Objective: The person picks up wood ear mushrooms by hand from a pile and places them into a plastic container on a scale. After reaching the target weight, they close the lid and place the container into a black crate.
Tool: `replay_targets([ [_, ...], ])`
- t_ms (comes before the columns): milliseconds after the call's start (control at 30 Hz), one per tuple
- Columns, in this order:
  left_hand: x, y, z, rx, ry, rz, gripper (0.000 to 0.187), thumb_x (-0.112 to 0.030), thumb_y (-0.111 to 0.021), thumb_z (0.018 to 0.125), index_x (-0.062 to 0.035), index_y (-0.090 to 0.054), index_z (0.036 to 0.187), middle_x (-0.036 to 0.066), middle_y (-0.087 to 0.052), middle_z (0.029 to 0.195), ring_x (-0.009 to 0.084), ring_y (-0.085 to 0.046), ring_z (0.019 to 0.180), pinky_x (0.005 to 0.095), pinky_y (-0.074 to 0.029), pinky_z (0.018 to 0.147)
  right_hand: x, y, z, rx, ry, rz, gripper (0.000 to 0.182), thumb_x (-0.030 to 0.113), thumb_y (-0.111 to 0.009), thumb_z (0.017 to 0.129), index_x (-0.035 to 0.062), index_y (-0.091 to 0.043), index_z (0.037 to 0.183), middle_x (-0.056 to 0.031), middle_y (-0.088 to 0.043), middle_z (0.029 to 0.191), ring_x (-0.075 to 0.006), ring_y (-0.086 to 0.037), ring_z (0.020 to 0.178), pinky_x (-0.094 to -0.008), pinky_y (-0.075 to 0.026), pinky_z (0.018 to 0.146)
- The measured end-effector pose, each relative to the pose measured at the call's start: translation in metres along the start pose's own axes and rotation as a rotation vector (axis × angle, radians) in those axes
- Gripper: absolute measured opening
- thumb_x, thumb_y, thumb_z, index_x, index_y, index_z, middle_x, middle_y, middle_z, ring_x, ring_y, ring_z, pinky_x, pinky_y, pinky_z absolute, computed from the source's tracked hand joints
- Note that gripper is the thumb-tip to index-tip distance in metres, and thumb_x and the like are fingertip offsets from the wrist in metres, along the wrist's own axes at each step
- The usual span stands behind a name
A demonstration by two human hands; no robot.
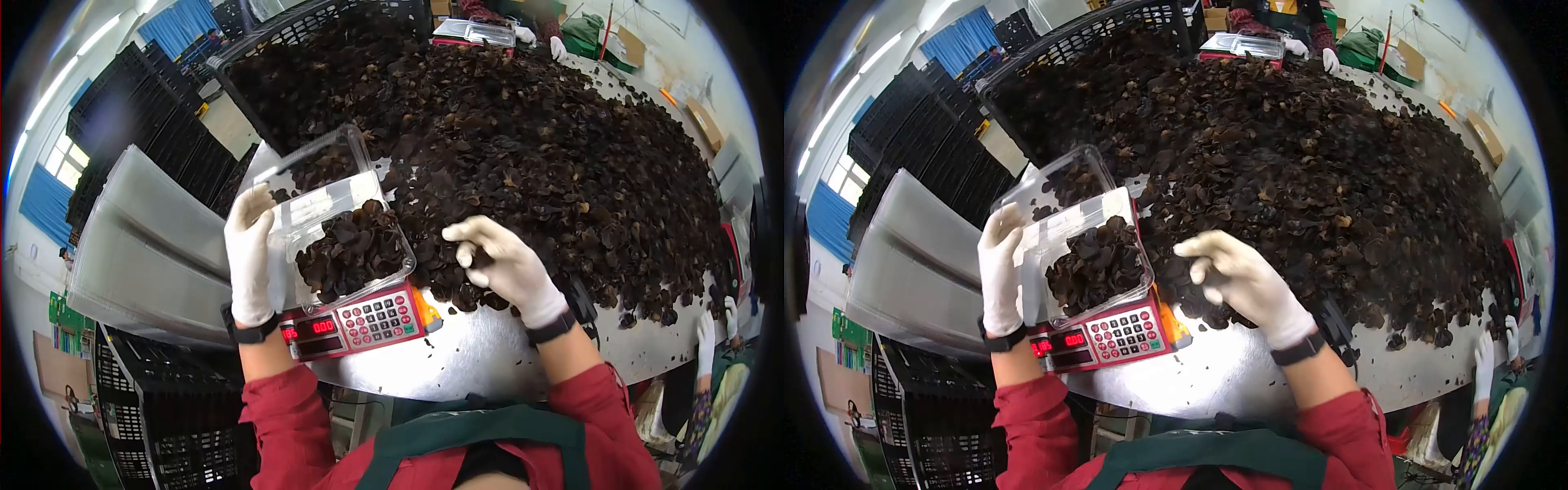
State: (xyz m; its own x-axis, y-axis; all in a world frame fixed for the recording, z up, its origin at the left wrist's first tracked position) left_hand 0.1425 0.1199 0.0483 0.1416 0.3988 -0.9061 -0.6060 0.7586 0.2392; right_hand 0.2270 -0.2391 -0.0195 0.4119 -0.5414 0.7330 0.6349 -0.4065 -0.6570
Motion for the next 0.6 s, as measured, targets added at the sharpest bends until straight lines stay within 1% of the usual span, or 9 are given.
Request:
replay_targets([
  [67,-0.013,0.001,-0.017,-0.017,0.004,0.010,0.036,0.003,-0.058,0.092,0.0002,-0.061,0.128,0.006,-0.065,0.116,0.0136,-0.059,0.111,0.0287,-0.045,0.099,0.004,-0.014,0.029,-0.145,-0.098,-0.115,0.036,0.019,-0.068,0.093,0.0013,-0.062,0.124,-0.0041,-0.068,0.105,-0.0096,-0.059,0.076,-0.0206,-0.046,0.062],
  [133,-0.019,-0.002,-0.036,-0.025,-0.012,0.014,0.035,0.000,-0.058,0.094,0.0009,-0.060,0.129,0.007,-0.064,0.120,0.0152,-0.058,0.115,0.0292,-0.043,0.102,-0.004,-0.024,0.056,-0.204,-0.093,-0.650,0.031,0.015,-0.069,0.091,0.0007,-0.065,0.118,0.0023,-0.065,0.088,-0.0086,-0.056,0.067,-0.0218,-0.045,0.061],
  [167,-0.023,-0.005,-0.047,-0.041,-0.028,0.019,0.034,-0.003,-0.058,0.096,0.0017,-0.059,0.130,0.008,-0.064,0.124,0.0169,-0.057,0.118,0.0296,-0.041,0.104,-0.022,-0.018,0.069,-0.180,0.114,-0.868,0.027,0.013,-0.070,0.088,0.0011,-0.068,0.113,0.0005,-0.067,0.085,-0.0096,-0.058,0.066,-0.0253,-0.048,0.063],
  [333,-0.022,-0.012,-0.093,0.045,-0.269,0.267,0.040,-0.001,-0.055,0.090,0.0001,-0.058,0.130,0.015,-0.056,0.136,0.0298,-0.050,0.131,0.0407,-0.033,0.115,-0.048,-0.054,0.076,-0.162,0.372,-1.483,0.022,0.023,-0.079,0.077,0.0133,-0.075,0.096,-0.0078,-0.057,0.084,-0.0243,-0.063,0.078,-0.0368,-0.053,0.073],
  [367,-0.022,-0.011,-0.102,0.089,-0.283,0.352,0.043,-0.001,-0.055,0.087,-0.0006,-0.059,0.130,0.017,-0.055,0.137,0.0319,-0.049,0.132,0.0418,-0.033,0.116,-0.044,-0.056,0.073,-0.154,0.358,-1.529,0.026,0.022,-0.079,0.081,0.0110,-0.076,0.103,-0.0051,-0.061,0.084,-0.0175,-0.062,0.077,-0.0328,-0.052,0.072],
  [400,-0.025,-0.012,-0.110,0.133,-0.300,0.437,0.046,0.000,-0.055,0.084,-0.0014,-0.059,0.130,0.018,-0.054,0.138,0.0341,-0.048,0.133,0.0430,-0.032,0.117,-0.041,-0.051,0.071,-0.160,0.360,-1.525,0.026,0.022,-0.079,0.081,0.0110,-0.076,0.103,-0.0051,-0.061,0.084,-0.0175,-0.062,0.077,-0.0328,-0.052,0.072],
  [467,-0.023,-0.009,-0.124,0.256,-0.272,0.492,0.057,-0.008,-0.056,0.081,-0.0024,-0.056,0.138,0.020,-0.046,0.149,0.0367,-0.035,0.146,0.0469,-0.025,0.121,-0.035,-0.031,0.065,-0.048,-0.017,-0.873,0.031,0.017,-0.076,0.085,0.0055,-0.074,0.113,-0.0002,-0.066,0.085,-0.0103,-0.062,0.080,-0.0281,-0.052,0.074],
  [533,-0.014,-0.010,-0.137,0.246,-0.203,0.363,0.061,-0.014,-0.058,0.082,-0.0033,-0.053,0.143,0.020,-0.043,0.153,0.0374,-0.031,0.148,0.0478,-0.023,0.122,-0.028,-0.016,0.055,-0.034,-0.017,-0.785,0.036,0.017,-0.074,0.089,-0.0002,-0.071,0.120,-0.0002,-0.067,0.085,-0.0067,-0.057,0.078,-0.0250,-0.050,0.074],
  [600,-0.015,-0.011,-0.141,0.255,-0.219,0.382,0.055,-0.015,-0.055,0.089,-0.0025,-0.054,0.143,0.019,-0.041,0.155,0.0361,-0.031,0.149,0.0461,-0.023,0.122,-0.022,-0.009,0.041,-0.283,-0.217,-0.684,0.038,0.017,-0.069,0.095,-0.0016,-0.065,0.127,-0.0012,-0.068,0.086,-0.0063,-0.056,0.071,-0.0220,-0.048,0.068],
])
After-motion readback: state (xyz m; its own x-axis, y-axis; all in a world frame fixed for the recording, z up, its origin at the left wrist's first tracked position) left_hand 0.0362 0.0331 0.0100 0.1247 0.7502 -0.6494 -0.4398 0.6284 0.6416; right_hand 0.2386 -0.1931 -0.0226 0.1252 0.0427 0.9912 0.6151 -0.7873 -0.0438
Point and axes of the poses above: each hand's wrist, its own z-axis towards the middle knuckle, its own y-axis out of the back of the hand, x = y × z, the point moved 2 cm from there along z, towards the middle knuckle
